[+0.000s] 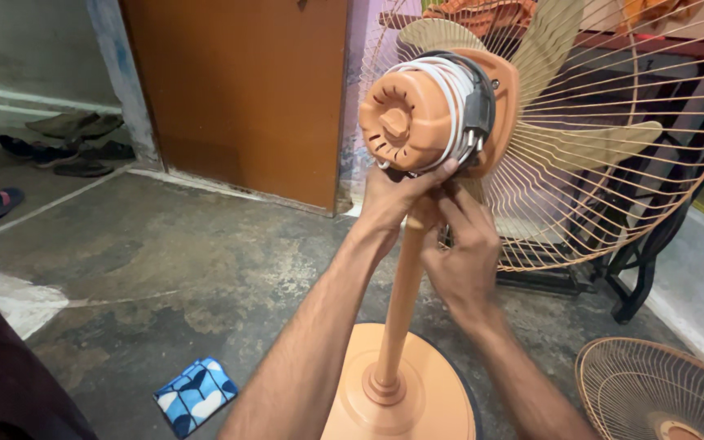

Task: The person disassembles a standing electric fan by hand, removing the front grille, the fan blade, and the rear grille. The components are placed on the floor beside the fan base.

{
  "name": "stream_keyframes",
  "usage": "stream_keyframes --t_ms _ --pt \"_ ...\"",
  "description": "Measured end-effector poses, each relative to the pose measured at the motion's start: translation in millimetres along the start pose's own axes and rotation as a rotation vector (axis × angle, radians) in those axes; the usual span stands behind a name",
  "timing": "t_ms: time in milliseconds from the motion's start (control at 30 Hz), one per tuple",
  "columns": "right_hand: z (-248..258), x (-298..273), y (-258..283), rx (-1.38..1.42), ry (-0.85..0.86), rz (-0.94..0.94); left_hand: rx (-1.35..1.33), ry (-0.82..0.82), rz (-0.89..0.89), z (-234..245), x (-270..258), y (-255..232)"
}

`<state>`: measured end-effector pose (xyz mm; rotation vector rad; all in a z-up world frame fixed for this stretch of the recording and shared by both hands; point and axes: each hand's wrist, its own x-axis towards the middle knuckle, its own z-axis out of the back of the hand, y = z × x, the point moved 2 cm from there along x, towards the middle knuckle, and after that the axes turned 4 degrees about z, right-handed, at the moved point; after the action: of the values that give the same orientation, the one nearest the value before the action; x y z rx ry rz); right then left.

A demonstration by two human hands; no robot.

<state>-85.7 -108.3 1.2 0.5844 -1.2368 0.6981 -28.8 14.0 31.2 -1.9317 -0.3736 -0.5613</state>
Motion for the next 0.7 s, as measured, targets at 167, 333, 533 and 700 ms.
stream_keyframes --t_ms 167,333,533,700 --pt "1 -1 -2 -0.007 0.014 -0.006 -0.048 0.012 -0.050 -6 -1 1" --pt "2 -8 -8 -0.021 -0.009 0.034 -0.077 0.021 0.045 1 -3 11" --pt "-2 -39 -23 0.256 -0.018 -0.272 -0.323 -0.018 0.076 33 -14 58" --pt "-11 -63 -35 0.129 0.155 -0.096 0.019 -0.202 -0.046 39 -41 101"
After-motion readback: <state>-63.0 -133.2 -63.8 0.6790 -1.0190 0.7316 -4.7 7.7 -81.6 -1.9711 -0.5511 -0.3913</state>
